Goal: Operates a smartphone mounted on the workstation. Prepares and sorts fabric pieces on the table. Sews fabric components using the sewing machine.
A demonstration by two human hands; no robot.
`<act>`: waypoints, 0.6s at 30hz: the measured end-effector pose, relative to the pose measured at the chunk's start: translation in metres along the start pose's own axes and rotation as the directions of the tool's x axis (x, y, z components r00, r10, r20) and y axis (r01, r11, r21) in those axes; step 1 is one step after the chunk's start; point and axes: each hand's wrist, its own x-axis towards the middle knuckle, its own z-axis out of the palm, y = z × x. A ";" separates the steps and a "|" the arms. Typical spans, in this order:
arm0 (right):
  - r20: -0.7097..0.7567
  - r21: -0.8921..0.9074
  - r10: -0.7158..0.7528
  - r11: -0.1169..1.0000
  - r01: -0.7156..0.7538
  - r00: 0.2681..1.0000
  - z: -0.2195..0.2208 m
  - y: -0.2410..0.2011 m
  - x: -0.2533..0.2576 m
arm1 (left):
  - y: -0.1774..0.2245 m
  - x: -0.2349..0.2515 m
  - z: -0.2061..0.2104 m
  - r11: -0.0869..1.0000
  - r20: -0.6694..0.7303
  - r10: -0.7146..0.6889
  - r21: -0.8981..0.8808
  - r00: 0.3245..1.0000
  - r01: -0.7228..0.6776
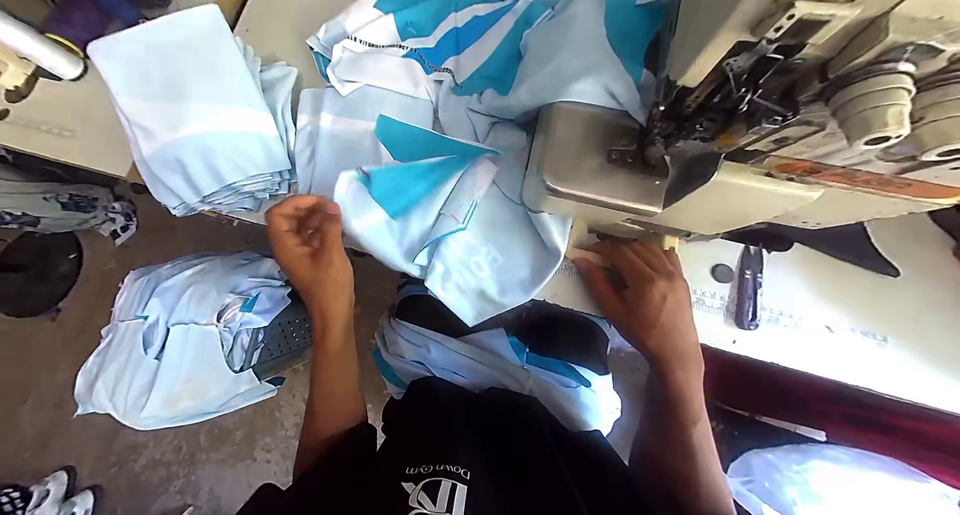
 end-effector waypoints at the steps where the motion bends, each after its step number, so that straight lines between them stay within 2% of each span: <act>1: -0.001 -0.002 -0.002 1.000 0.002 1.000 0.001 0.000 0.001 | -0.002 -0.002 -0.002 0.997 -0.054 0.038 0.065 0.998 -0.035; 3: -0.002 0.002 0.006 1.000 -0.006 1.000 0.001 0.000 0.001 | -0.002 -0.015 0.000 0.967 -0.020 0.175 0.191 0.984 -0.168; 5: -0.020 0.027 0.016 1.000 -0.015 1.000 0.001 0.000 0.000 | -0.001 -0.027 0.005 0.910 0.142 0.292 0.262 0.946 -0.320; 7: -0.094 0.089 0.018 0.996 -0.010 0.995 0.000 -0.006 0.000 | 0.004 -0.031 0.011 0.870 0.268 0.315 0.302 0.911 -0.389; 9: -0.182 0.196 0.012 0.980 0.024 0.983 0.000 -0.021 0.000 | 0.009 -0.031 0.015 0.868 0.337 0.272 0.318 0.901 -0.381; 13: -0.210 0.386 -0.069 0.911 0.147 0.975 0.015 -0.075 0.009 | 0.015 -0.033 0.027 0.852 0.438 0.176 0.380 0.881 -0.359; 15: -0.206 0.345 -0.143 0.915 0.208 0.968 0.028 -0.101 0.025 | 0.018 -0.033 0.033 0.851 0.456 0.160 0.386 0.876 -0.356; 18: -0.088 0.196 -0.233 0.949 0.246 0.969 0.042 -0.125 0.058 | 0.021 -0.035 0.033 0.868 0.445 0.187 0.343 0.876 -0.359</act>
